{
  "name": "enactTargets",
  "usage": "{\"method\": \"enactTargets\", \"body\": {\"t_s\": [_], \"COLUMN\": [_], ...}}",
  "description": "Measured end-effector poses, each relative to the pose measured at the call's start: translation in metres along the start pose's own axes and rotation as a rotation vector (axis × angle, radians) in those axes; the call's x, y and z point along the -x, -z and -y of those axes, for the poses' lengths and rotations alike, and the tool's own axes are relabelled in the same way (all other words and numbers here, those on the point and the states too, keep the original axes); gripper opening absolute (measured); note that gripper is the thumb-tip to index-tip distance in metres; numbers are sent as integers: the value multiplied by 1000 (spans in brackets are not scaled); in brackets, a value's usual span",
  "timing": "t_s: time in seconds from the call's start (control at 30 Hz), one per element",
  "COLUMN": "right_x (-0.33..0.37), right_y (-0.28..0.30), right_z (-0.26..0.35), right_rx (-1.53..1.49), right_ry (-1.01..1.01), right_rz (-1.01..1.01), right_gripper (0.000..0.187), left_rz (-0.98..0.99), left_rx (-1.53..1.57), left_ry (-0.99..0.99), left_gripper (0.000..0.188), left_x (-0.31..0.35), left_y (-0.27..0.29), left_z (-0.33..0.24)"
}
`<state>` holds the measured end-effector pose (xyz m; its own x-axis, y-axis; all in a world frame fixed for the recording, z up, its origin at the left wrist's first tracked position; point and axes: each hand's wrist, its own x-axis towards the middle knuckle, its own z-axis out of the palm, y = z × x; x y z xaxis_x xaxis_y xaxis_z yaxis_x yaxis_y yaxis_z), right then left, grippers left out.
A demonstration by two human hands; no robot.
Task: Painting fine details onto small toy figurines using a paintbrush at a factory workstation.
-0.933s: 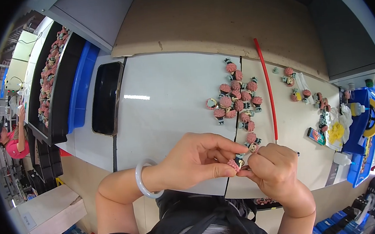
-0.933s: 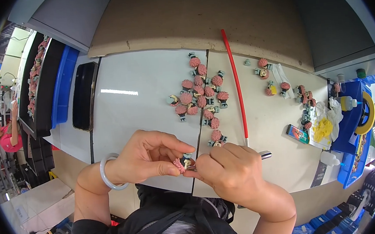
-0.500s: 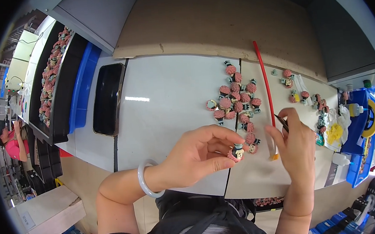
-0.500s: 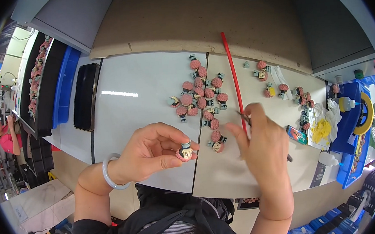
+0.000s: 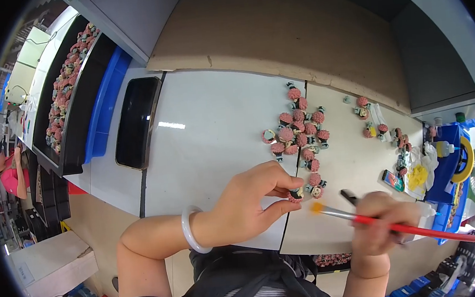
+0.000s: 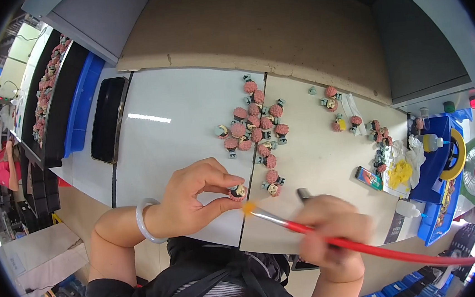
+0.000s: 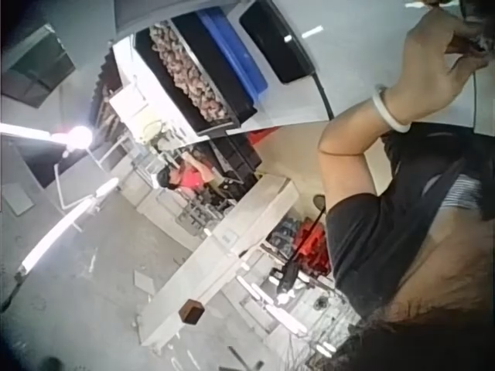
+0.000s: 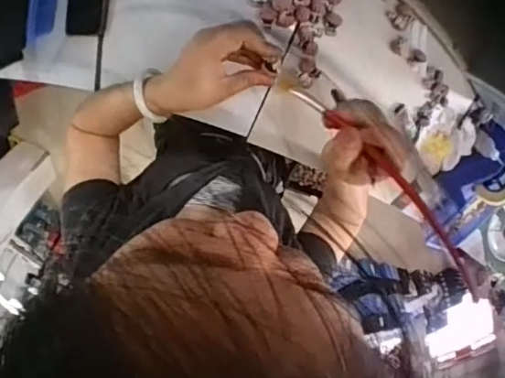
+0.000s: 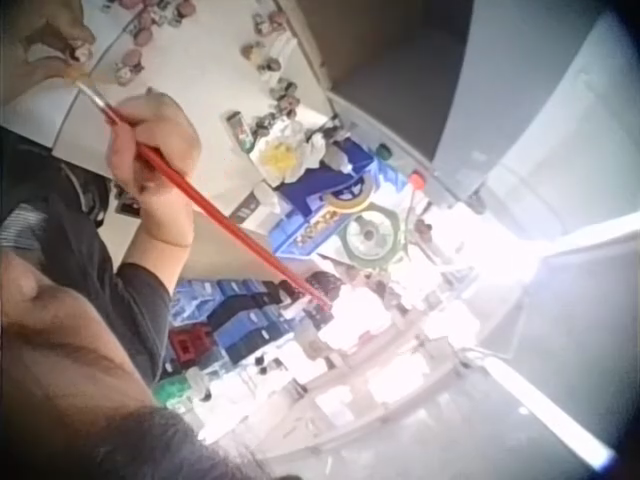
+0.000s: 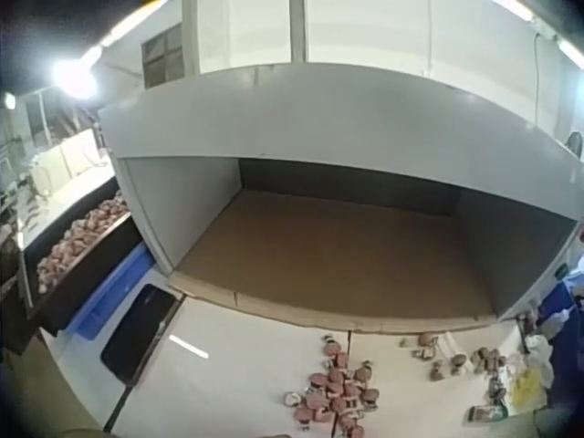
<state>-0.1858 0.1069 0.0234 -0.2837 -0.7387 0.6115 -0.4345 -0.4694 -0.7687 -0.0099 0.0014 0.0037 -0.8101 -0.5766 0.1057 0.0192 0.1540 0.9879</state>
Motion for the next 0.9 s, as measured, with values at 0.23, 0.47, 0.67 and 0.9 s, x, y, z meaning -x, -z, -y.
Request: {"method": "enactTargets", "body": {"t_s": [0.23,0.47,0.67,0.9], "right_x": [-23,-19,-15,-6], "right_y": [17,17,-1,-11], "right_z": [-8,-15,4,0], "right_rx": [647,919,307,381], "right_ry": [-524,-575,-596,-206], "right_rz": [257,387,392,506], "right_gripper": [13,16,6,18], "left_rz": [23,11,-9,15], "left_rx": [205,231,258,305], "left_ry": [2,25,95,134], "left_gripper": [33,39,39,41], "left_x": [0,1,1,0], "left_y": [1,2,4,4], "left_z": [0,-1,-3,-7]}}
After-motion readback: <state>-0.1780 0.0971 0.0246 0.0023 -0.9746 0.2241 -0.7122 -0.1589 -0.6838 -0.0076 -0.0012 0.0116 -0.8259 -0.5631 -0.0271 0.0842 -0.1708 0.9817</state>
